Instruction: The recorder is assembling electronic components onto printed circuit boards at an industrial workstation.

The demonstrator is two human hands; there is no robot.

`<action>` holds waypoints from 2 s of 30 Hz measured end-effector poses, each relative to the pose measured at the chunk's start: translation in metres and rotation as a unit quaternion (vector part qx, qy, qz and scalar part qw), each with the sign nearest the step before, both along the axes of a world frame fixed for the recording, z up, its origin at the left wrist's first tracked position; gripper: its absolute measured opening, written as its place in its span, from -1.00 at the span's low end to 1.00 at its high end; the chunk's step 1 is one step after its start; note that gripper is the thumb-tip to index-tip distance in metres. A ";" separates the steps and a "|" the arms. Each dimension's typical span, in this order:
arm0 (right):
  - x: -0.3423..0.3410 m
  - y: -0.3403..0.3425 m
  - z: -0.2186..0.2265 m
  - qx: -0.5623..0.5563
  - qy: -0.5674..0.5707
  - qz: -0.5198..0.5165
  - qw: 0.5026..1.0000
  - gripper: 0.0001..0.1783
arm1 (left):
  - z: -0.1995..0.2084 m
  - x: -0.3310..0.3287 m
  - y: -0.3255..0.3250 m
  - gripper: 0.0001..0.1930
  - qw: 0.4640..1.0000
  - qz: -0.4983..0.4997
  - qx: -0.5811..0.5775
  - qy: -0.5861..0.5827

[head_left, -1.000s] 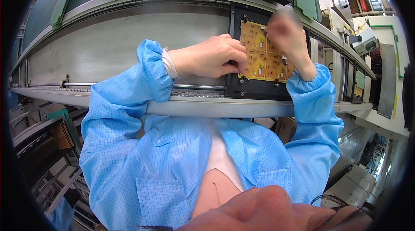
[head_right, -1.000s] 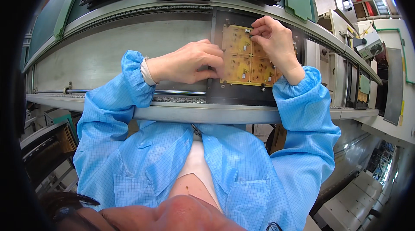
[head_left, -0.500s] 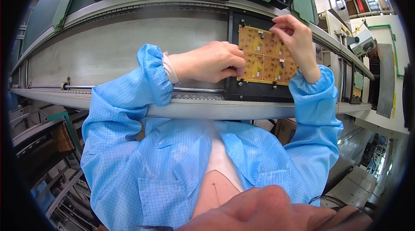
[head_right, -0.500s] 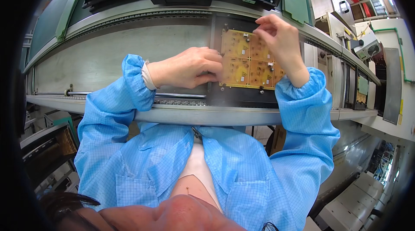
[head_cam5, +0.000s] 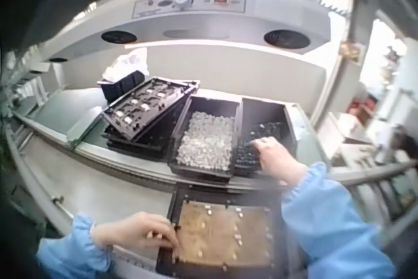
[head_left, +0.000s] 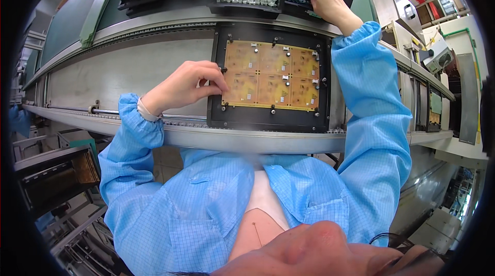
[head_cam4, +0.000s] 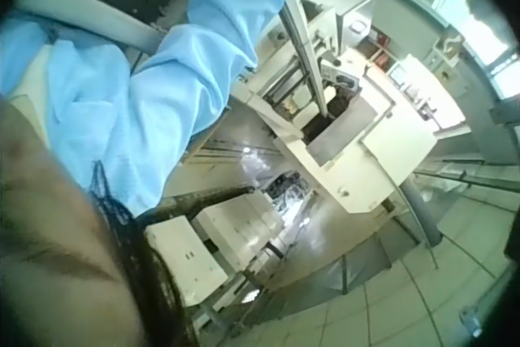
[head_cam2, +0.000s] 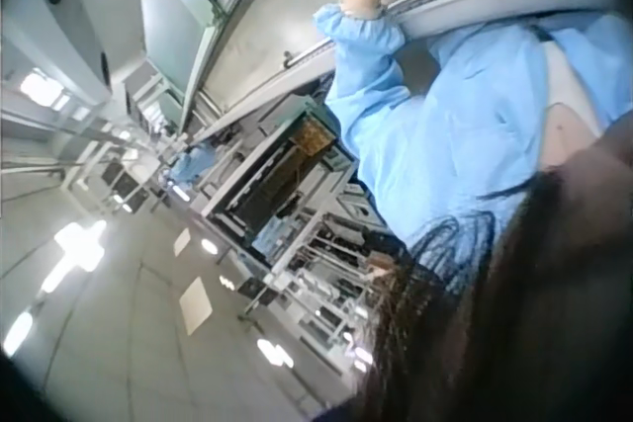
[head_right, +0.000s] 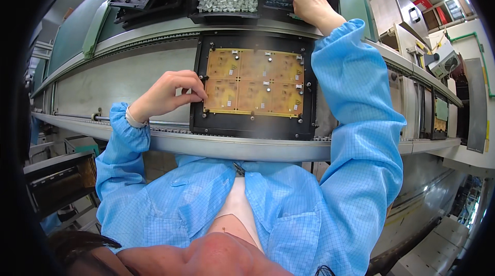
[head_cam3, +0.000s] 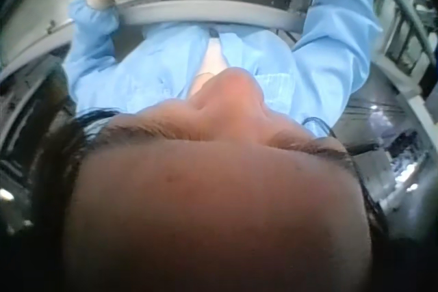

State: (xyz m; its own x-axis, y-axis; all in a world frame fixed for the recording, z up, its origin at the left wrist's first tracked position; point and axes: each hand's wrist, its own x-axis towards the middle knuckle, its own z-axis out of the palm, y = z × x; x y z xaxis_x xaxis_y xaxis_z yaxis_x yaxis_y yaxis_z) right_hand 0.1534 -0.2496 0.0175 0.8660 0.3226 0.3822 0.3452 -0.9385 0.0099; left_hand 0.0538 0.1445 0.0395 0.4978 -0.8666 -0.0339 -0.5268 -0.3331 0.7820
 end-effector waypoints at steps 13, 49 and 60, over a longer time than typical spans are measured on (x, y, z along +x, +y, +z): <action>-0.016 0.005 0.030 0.013 -0.026 -0.003 1.000 -0.92 | -0.019 0.006 -0.052 -0.85 0.956 0.192 -0.130 0.179; -0.156 0.077 0.008 0.749 0.399 0.091 0.521 -0.66 | -0.006 0.013 -0.041 -0.87 0.991 0.131 -0.038 -0.001; -0.159 0.095 0.004 0.737 0.383 0.108 0.546 -0.68 | -0.019 0.007 -0.047 -0.89 0.973 0.085 -0.043 -0.213</action>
State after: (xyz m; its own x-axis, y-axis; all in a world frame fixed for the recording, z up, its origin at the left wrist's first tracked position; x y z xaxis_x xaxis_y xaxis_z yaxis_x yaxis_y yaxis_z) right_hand -0.0056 -0.1541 0.0212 0.9565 0.2799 -0.0825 -0.1769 0.3315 -0.9267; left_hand 0.0606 0.0976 0.0207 0.5868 -0.7617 0.2748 -0.7519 -0.3866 0.5340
